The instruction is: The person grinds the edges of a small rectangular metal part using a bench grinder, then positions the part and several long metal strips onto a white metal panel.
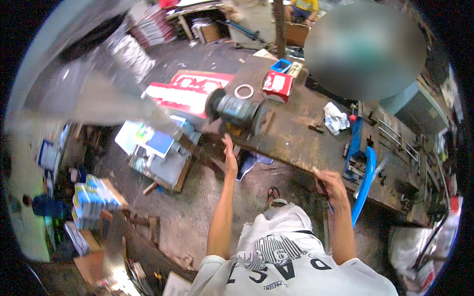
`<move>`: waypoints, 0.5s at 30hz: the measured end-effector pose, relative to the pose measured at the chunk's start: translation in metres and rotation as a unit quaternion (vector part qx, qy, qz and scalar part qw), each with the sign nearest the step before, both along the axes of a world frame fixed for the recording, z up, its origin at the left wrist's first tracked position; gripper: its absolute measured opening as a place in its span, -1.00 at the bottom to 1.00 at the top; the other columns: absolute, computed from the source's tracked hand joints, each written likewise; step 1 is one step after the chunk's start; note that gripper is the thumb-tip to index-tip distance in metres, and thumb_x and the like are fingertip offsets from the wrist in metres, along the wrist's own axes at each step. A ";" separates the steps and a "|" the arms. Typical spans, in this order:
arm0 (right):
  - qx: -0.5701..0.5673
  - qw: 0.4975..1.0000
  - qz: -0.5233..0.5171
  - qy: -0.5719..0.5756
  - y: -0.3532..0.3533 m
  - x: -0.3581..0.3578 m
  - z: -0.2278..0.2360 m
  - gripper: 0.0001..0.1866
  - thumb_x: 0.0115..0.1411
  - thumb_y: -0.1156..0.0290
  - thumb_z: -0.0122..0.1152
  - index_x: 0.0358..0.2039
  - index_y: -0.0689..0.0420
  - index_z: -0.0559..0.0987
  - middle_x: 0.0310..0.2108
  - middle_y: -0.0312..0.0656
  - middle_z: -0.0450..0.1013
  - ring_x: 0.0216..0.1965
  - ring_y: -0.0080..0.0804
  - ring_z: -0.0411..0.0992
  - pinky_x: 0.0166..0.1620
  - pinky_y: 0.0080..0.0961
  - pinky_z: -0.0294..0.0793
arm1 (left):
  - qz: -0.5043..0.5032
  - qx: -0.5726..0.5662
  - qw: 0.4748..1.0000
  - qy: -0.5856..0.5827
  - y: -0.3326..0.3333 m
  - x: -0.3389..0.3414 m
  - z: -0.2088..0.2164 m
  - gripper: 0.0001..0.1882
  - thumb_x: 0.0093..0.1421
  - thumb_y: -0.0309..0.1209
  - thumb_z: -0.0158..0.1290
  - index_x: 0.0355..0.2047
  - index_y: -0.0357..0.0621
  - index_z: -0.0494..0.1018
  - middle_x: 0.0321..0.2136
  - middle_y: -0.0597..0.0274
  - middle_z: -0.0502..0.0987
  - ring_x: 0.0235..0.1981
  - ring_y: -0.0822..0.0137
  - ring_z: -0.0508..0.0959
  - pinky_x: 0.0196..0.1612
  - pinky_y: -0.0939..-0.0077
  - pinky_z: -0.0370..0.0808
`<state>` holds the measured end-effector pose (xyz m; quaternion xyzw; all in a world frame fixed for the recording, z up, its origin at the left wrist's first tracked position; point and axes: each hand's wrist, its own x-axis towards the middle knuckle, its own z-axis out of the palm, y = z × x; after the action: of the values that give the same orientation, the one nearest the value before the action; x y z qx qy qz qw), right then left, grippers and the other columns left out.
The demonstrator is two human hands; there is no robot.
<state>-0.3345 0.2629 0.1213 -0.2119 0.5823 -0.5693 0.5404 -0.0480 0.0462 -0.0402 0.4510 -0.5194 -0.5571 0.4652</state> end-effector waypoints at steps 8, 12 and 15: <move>0.260 0.907 0.077 0.321 0.008 -0.044 -0.018 -0.63 -0.03 0.17 0.47 -0.28 0.16 0.72 -0.49 -0.03 0.61 -0.44 -0.33 0.57 -0.24 -0.40 0.53 | 0.010 0.017 1.000 0.015 -0.007 -0.027 -0.077 -0.20 0.39 0.20 -0.44 0.44 0.01 -0.26 0.44 0.11 -0.13 0.42 0.14 -0.02 0.39 0.10 -0.09; 0.275 0.912 0.043 0.301 0.006 -0.022 0.001 -0.66 -0.05 0.22 0.47 -0.27 0.12 0.72 -0.48 -0.02 0.61 -0.44 -0.33 0.59 -0.26 -0.42 0.55 | 0.032 0.019 0.999 0.029 0.008 -0.040 -0.043 -0.24 0.39 0.19 -0.45 0.45 0.10 -0.25 0.45 0.13 -0.20 0.43 0.14 -0.05 0.38 0.05 -0.10; 0.324 0.896 0.018 0.302 -0.017 0.005 0.018 -0.66 -0.07 0.22 0.48 -0.26 0.10 0.72 -0.48 -0.01 0.61 -0.45 -0.33 0.60 -0.29 -0.43 0.55 | -0.006 0.041 0.999 -0.035 0.001 -0.014 -0.056 -0.31 0.44 0.05 -0.40 0.45 0.12 -0.26 0.46 0.13 -0.25 0.44 0.12 -0.08 0.38 0.03 -0.11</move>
<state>-0.3297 0.2464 0.1393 -0.1967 0.8658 -0.2481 0.3874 -0.0620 0.0477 -0.0966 0.4860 -0.5150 -0.5641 0.4247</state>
